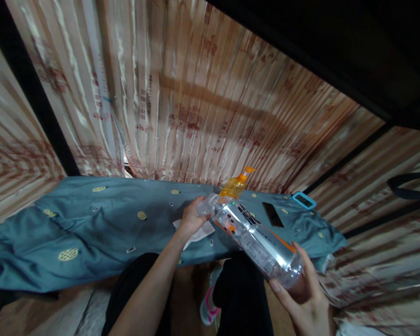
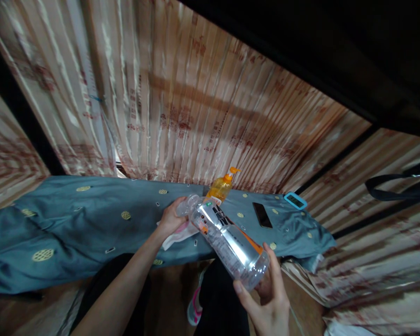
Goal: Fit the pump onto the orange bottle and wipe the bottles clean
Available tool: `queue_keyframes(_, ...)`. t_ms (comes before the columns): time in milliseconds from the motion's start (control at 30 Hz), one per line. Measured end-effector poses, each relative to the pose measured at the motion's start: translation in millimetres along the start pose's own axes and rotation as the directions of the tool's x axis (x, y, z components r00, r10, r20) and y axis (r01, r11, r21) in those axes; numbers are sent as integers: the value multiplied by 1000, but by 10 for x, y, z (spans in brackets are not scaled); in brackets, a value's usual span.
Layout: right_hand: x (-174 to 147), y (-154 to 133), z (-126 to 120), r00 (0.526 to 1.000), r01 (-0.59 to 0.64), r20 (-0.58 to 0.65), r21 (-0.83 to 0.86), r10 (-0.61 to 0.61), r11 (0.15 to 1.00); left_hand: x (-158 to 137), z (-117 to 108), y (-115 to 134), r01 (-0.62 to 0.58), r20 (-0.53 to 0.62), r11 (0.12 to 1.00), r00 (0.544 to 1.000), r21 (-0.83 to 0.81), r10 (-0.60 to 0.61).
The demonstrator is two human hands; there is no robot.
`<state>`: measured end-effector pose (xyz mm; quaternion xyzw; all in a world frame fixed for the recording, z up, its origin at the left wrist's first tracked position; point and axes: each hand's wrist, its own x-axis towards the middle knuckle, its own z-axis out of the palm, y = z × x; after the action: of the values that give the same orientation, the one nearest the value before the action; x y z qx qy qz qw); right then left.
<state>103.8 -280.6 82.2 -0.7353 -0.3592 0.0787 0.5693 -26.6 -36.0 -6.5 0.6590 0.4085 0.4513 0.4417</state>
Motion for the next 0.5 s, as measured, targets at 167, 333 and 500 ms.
queue_keyframes(167, 7, -1, -13, 1000, 27, -11, -58, -27, 998, -10, -18, 56, 12, -8, 1000, 1000, 24, -12)
queue_keyframes(333, -3, -19, -20, 1000, 10, -10, -58, -11, 998, -4, -27, 77, -7, -4, 999, 1000, 43, 7)
queue_keyframes(500, -11, -10, -7, 1000, -1, -11, -15, 1, 1000, -1, -30, 89, -15, -6, 998, 1000, 60, 16)
